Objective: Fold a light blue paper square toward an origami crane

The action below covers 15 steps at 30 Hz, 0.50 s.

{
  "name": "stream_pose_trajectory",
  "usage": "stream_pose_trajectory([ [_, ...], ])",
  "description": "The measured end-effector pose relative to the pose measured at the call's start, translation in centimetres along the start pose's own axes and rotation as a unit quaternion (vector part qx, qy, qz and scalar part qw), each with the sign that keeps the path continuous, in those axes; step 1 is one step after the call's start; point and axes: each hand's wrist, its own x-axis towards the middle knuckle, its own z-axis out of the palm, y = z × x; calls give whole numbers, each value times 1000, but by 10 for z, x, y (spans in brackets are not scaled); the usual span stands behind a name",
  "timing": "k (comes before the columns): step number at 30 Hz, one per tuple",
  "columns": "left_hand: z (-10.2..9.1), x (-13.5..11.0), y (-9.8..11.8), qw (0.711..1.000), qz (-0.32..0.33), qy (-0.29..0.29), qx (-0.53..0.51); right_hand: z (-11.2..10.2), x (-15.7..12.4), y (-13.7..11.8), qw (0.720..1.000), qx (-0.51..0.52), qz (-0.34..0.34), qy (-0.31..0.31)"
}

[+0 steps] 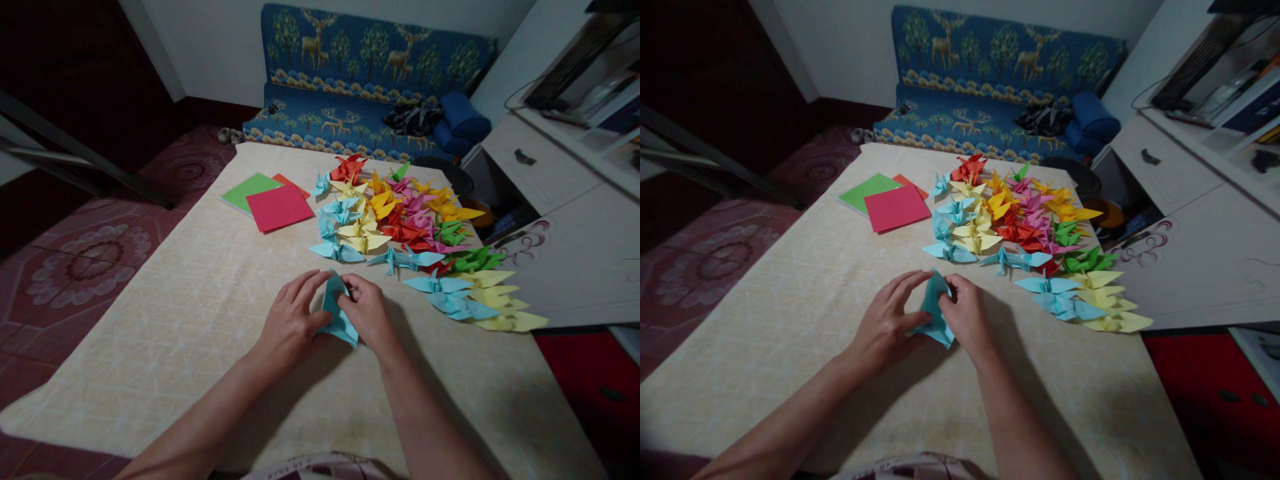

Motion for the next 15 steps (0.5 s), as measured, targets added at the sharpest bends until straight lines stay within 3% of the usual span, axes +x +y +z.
stream_pose_trajectory([
  [6,0,-4,-16,993,-42,46,-100,-12,4,-2,998,40,41,-22],
  [11,5,-1,-19,956,-107,58,-267,-12,6,-5,998,47,31,-38],
  [15,6,-1,-19,937,-159,57,-306,-11,6,-6,998,22,4,-67],
])
